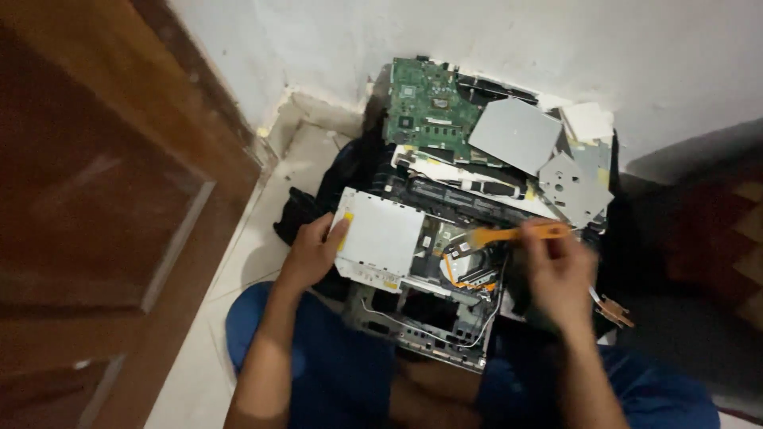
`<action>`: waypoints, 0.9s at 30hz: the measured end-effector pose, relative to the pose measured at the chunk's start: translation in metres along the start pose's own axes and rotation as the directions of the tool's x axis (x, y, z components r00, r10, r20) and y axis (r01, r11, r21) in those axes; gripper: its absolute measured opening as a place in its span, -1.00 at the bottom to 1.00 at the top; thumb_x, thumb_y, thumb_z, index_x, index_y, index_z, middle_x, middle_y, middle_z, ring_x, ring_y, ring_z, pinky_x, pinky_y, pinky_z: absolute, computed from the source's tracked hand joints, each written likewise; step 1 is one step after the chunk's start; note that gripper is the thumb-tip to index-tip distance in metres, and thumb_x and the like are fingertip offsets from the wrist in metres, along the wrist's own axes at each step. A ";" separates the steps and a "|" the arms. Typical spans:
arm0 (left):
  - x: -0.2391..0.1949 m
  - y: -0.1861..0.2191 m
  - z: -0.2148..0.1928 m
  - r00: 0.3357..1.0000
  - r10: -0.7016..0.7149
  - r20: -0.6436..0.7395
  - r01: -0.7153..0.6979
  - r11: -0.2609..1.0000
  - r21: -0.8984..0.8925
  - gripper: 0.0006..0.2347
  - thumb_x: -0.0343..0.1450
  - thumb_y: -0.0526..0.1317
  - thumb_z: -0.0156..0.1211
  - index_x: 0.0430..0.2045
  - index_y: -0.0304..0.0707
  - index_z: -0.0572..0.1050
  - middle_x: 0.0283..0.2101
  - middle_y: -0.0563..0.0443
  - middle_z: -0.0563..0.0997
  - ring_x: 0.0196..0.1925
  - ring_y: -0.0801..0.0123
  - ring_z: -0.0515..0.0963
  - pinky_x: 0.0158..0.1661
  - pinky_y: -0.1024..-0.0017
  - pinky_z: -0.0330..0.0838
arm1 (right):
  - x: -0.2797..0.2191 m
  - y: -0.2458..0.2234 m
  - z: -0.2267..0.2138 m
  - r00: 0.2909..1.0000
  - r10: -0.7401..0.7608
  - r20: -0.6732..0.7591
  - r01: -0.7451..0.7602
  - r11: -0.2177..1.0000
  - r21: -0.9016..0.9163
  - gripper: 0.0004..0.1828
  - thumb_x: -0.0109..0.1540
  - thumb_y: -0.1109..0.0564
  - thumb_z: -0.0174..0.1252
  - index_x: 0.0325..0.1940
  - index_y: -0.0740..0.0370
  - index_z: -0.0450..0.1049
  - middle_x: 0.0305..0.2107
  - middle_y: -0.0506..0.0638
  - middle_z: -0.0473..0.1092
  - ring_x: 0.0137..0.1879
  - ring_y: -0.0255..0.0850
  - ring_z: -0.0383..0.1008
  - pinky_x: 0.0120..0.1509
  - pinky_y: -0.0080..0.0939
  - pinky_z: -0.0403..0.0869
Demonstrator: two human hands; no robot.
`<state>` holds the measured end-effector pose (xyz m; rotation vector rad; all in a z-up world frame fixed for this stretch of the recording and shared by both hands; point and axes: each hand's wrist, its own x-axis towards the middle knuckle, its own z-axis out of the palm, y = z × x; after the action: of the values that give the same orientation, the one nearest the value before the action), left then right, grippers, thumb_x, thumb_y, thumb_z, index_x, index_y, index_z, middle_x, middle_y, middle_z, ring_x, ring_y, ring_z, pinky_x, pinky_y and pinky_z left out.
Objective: The person sits on the floor and uses an orange pry tool to remove a metal cover from a disassembled electronic device. They then use a flashlight to illuminate the internal components, including a hard drive and circuit boards, while manipulating wires and parts with their hands.
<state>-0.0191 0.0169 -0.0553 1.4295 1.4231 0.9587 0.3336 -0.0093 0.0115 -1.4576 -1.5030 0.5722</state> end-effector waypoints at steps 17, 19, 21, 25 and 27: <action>0.006 -0.025 0.003 0.999 0.015 -0.034 -0.016 1.000 -0.022 -0.65 0.55 -0.06 0.11 -0.63 -0.27 0.46 -0.67 -0.01 0.49 -0.52 0.37 0.38 -0.43 0.41 0.30 | -0.017 -0.028 -0.008 0.969 -0.090 0.230 0.120 0.985 -0.120 -0.94 0.21 0.22 0.31 -0.24 0.16 0.66 -0.54 0.12 0.58 -0.39 0.12 0.61 -0.24 -0.06 0.52; 0.002 -0.020 0.001 1.000 0.003 -0.015 -0.003 1.000 0.000 -0.65 0.56 -0.07 0.09 -0.61 -0.27 0.46 -0.67 -0.02 0.48 -0.53 0.37 0.39 -0.43 0.41 0.30 | -0.014 -0.006 -0.018 0.978 -0.088 0.190 0.112 0.987 -0.119 -0.91 0.25 0.26 0.28 -0.18 0.19 0.64 -0.49 0.12 0.58 -0.36 0.05 0.60 -0.21 -0.10 0.50; 0.000 -0.007 0.002 1.000 -0.006 0.000 0.006 1.000 0.014 -0.66 0.57 -0.07 0.07 -0.60 -0.27 0.46 -0.68 -0.04 0.47 -0.54 0.36 0.39 -0.43 0.41 0.30 | -0.013 0.001 -0.028 0.984 -0.091 0.153 0.111 0.986 -0.124 -0.89 0.28 0.29 0.25 -0.12 0.22 0.63 -0.44 0.11 0.57 -0.34 -0.02 0.59 -0.17 -0.14 0.47; -0.009 0.033 -0.001 0.999 -0.039 0.004 0.039 0.999 0.008 -0.64 0.58 -0.05 0.04 -0.61 -0.23 0.47 -0.68 -0.02 0.51 -0.57 0.40 0.39 -0.44 0.46 0.30 | -0.014 -0.019 -0.034 0.950 -0.067 0.306 0.094 0.993 -0.076 -0.83 0.22 0.27 0.25 -0.12 0.17 0.62 -0.52 0.07 0.58 -0.42 -0.08 0.57 -0.18 -0.14 0.50; -0.010 0.033 -0.003 0.999 -0.052 0.015 0.051 0.999 0.012 -0.65 0.59 -0.06 0.03 -0.60 -0.23 0.48 -0.68 0.01 0.51 -0.56 0.42 0.39 -0.44 0.47 0.31 | -0.011 -0.023 -0.037 0.926 -0.064 0.371 0.118 0.985 -0.126 -0.81 0.21 0.24 0.25 -0.09 0.16 0.61 -0.63 0.07 0.55 -0.51 -0.05 0.54 -0.25 -0.14 0.50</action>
<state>-0.0120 0.0087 -0.0220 1.3992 1.4500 0.9067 0.3517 -0.0335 0.0441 -1.4358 -1.9309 0.7188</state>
